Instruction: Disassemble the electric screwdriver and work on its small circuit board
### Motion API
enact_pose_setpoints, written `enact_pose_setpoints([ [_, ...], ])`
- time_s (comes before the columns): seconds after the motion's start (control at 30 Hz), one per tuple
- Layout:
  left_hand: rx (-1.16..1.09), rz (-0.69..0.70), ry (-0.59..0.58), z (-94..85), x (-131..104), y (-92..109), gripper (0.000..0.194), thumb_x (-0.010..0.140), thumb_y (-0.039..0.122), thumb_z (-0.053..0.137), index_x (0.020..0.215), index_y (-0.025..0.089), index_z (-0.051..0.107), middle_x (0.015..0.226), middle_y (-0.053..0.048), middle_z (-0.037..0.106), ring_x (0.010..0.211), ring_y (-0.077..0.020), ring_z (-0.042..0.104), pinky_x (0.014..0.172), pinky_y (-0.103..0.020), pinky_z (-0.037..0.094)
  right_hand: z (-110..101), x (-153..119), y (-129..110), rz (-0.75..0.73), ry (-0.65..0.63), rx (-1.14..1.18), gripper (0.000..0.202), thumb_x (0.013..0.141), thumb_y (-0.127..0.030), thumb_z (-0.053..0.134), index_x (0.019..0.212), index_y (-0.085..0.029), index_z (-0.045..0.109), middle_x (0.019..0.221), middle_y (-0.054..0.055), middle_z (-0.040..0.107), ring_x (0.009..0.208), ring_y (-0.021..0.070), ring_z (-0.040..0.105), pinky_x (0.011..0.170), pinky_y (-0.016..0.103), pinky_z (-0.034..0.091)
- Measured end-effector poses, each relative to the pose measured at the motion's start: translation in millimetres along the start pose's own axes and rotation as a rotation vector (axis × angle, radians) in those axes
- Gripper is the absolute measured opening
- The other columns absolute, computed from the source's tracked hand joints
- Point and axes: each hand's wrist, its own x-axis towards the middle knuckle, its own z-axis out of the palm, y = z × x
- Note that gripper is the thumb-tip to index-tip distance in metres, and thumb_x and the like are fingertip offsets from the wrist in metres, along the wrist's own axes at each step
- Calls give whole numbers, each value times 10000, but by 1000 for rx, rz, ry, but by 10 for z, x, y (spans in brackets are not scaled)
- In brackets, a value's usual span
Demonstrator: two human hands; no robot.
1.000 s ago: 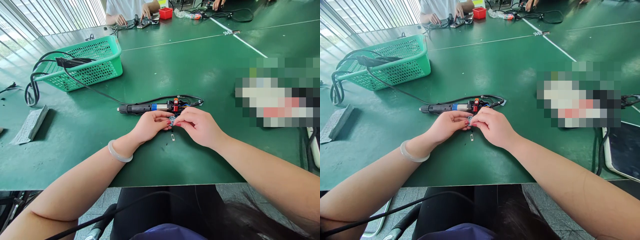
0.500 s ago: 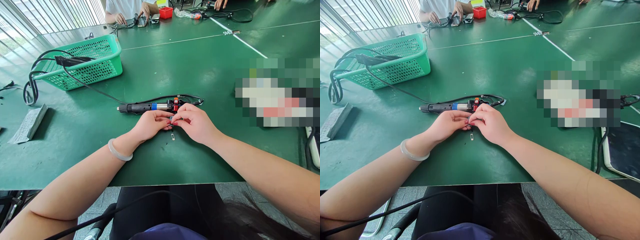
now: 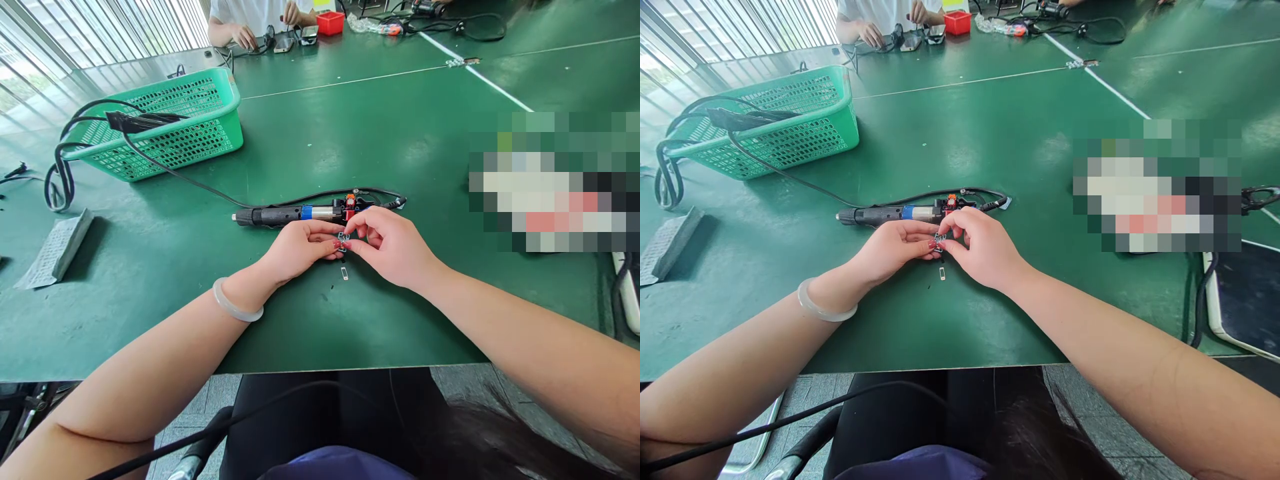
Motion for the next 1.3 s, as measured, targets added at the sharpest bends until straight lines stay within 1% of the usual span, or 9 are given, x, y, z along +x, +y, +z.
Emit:
enact_pose_setpoints([
  [0.2, -2, 19, -21, -9, 4, -11, 264, 729, 86, 732, 993, 98, 721, 814, -63, 752, 730, -127, 695, 815, -317, 571, -2, -6, 8, 0, 5, 1, 88, 803, -171, 629, 880, -210, 646, 772, -22, 503, 517, 61, 359, 528, 238, 356],
  [0.37, 54, 26, -18, 7, 15, -21, 235, 773, 95, 697, 1008, 106, 716, 842, -60, 756, 740, -116, 699, 802, -289, 570, 15, 2, 16, 0, 20, -11, 82, 816, -188, 638, 884, -209, 680, 771, -14, 512, 549, 73, 403, 558, 248, 379],
  [0.5, 61, 17, 4, 17, 15, -10, 225, 788, 82, 684, 1011, 93, 709, 798, -53, 748, 712, -110, 699, 775, -267, 570, 0, 4, 13, -2, 65, -25, 76, 822, -205, 633, 883, -210, 679, 767, -13, 534, 550, 79, 417, 572, 254, 387],
  [0.6, 30, 0, 24, 26, 8, 8, 200, 806, 79, 669, 1004, 85, 702, 774, -49, 741, 695, -106, 700, 746, -250, 570, -29, -22, -3, 15, 97, -54, 61, 815, -264, 655, 834, -206, 660, 740, -11, 560, 548, 90, 431, 569, 258, 384],
  [0.73, 14, 2, 41, 29, 5, 12, 135, 812, 49, 647, 937, 85, 684, 700, -23, 716, 646, -89, 682, 705, -231, 563, -29, -79, -35, 38, 47, -175, 224, 726, -380, 761, 774, -198, 640, 737, 2, 614, 576, 112, 477, 573, 268, 381],
  [0.87, 29, 2, 31, 34, 4, 13, 108, 795, 31, 660, 877, 98, 641, 630, 1, 695, 612, -81, 668, 676, -221, 550, 13, -110, -72, 58, 34, -311, 282, 711, -433, 774, 774, -189, 648, 807, 21, 671, 596, 123, 524, 568, 271, 379],
  [0.97, 70, -8, 26, 40, 0, 25, 104, 788, 49, 686, 843, 105, 616, 634, -4, 703, 598, -80, 660, 657, -222, 537, 30, -118, -103, 75, 61, -377, 251, 712, -399, 772, 771, -185, 655, 806, 21, 693, 597, 132, 553, 560, 273, 378],
  [1.1, 89, -1, 29, 38, -3, 25, 162, 752, 70, 736, 825, 110, 598, 657, -11, 711, 622, -95, 669, 676, -245, 533, 20, -138, -130, 64, 69, -395, 170, 754, -333, 722, 837, -187, 701, 810, 26, 722, 573, 137, 570, 570, 283, 402],
  [1.3, 94, 38, -5, 26, 5, -2, 251, 725, 101, 770, 911, 114, 602, 718, -26, 731, 698, -129, 695, 744, -302, 545, 2, -154, -95, -49, 87, -448, 172, 814, -260, 646, 925, -180, 751, 697, 22, 696, 595, 154, 595, 567, 282, 410],
])
